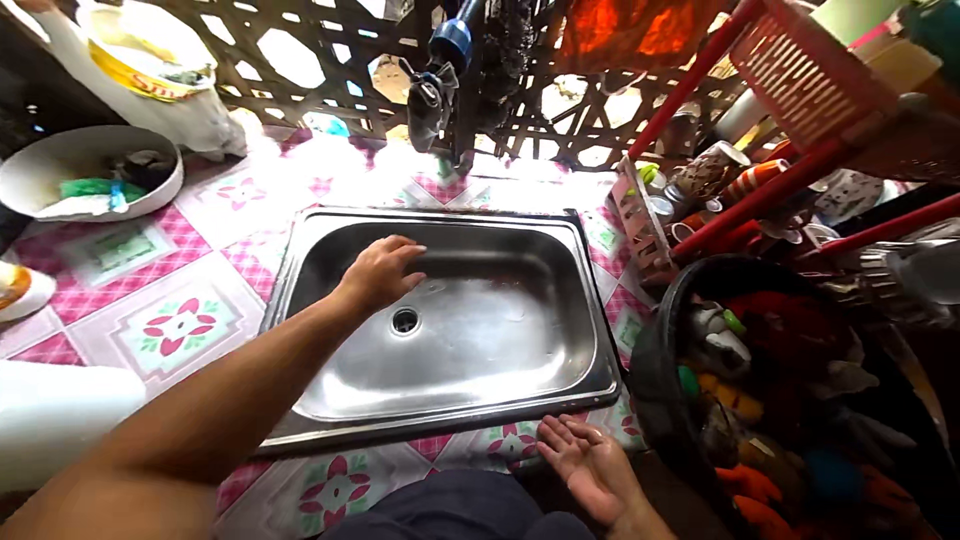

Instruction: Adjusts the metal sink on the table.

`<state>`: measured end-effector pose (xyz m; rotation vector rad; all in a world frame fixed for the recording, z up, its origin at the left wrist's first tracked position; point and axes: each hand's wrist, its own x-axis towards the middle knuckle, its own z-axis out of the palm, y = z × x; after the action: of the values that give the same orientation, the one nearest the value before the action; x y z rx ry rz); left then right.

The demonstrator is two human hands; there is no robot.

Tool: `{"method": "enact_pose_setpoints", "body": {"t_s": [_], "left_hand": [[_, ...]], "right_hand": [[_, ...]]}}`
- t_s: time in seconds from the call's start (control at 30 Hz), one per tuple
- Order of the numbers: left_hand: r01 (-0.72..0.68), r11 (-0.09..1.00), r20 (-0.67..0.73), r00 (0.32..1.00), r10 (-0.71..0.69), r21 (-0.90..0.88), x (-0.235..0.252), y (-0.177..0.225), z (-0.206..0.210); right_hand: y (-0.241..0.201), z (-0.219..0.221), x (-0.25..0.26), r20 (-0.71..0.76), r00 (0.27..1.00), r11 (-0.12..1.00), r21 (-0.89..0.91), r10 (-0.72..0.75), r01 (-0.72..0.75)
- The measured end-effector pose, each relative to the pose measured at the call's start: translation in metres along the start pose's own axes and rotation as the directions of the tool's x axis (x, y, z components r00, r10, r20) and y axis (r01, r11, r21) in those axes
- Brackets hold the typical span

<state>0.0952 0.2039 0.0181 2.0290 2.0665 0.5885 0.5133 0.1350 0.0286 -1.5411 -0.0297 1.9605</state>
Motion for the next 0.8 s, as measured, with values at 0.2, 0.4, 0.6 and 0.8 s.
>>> {"method": "enact_pose_setpoints", "body": {"t_s": [0.2,0.4,0.6,0.8], "left_hand": [[0.114,0.97,0.143,0.979,-0.147,0.217,0.11,-0.017,0.036],[0.117,0.966,0.086,0.986,-0.14,0.229,0.121,-0.033,0.059],[0.088,0.975,0.068,0.992,-0.104,0.205,0.12,-0.032,0.058],[0.067,0.982,0.035,0.997,-0.074,0.178,0.118,-0.049,0.043]], "right_hand": [[0.006,0.011,-0.001,-0.042,0.997,0.995,0.08,-0.058,0.061],[0.013,0.019,0.023,-0.014,1.0,0.997,0.074,0.021,-0.02],[0.023,0.026,0.046,-0.07,0.995,0.997,-0.019,-0.073,0.072],[0.014,0.026,0.05,-0.121,0.991,0.996,-0.075,-0.047,0.038]]}}
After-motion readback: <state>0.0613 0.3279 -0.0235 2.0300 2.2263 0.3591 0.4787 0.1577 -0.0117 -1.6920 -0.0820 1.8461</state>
